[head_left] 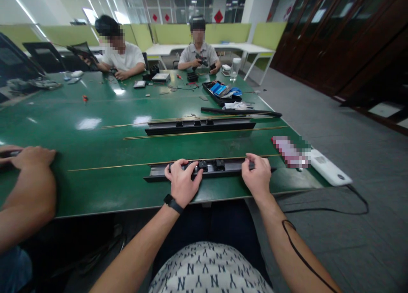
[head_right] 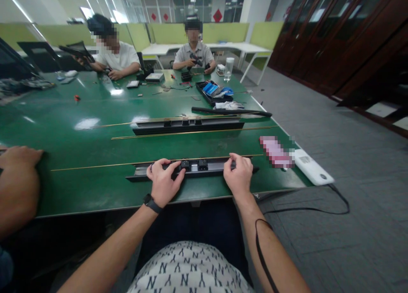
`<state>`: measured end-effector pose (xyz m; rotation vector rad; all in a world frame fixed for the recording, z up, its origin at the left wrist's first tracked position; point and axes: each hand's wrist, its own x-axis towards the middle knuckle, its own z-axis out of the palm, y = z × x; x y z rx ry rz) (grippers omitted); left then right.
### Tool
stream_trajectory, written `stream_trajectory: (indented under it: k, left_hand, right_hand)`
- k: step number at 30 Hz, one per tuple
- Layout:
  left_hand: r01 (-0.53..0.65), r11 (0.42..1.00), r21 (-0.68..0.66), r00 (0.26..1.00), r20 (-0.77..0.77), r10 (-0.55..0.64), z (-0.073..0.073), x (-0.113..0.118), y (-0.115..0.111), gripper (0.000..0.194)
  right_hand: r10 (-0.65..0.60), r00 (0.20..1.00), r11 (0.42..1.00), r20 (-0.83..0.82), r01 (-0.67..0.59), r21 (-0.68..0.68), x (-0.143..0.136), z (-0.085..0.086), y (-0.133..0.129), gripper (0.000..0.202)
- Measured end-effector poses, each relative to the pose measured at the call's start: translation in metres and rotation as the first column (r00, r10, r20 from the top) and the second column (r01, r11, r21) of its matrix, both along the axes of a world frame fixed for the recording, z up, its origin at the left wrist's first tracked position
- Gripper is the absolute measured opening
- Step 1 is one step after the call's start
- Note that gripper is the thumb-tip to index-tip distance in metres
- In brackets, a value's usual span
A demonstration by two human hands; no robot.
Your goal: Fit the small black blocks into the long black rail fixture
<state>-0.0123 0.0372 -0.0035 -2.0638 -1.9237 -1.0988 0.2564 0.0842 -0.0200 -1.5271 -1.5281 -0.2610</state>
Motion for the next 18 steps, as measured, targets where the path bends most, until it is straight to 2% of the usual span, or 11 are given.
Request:
stream_trajectory:
  k: [6,13,18]
  left_hand:
    - [0.038,0.997,-0.061,0.999,0.002,-0.038,0.009,-0.002,0.034,0.025]
    - [-0.018,0.997,-0.074,1.0,0.019,0.019,0.008,0.009,0.077,0.026]
    - [-0.045,0.996,-0.079,0.999,0.022,0.047,0.01,0.013,0.105,0.025]
  right_hand:
    - [0.03,0.997,0.996,-0.074,-0.036,-0.078,0.006,0.01,0.03,0.024]
    - [-0.029,0.99,0.983,-0.137,0.004,-0.182,0.005,0.013,0.083,0.032]
    - [-0.098,0.987,0.975,-0.124,0.07,-0.212,-0.001,0.015,0.122,0.035]
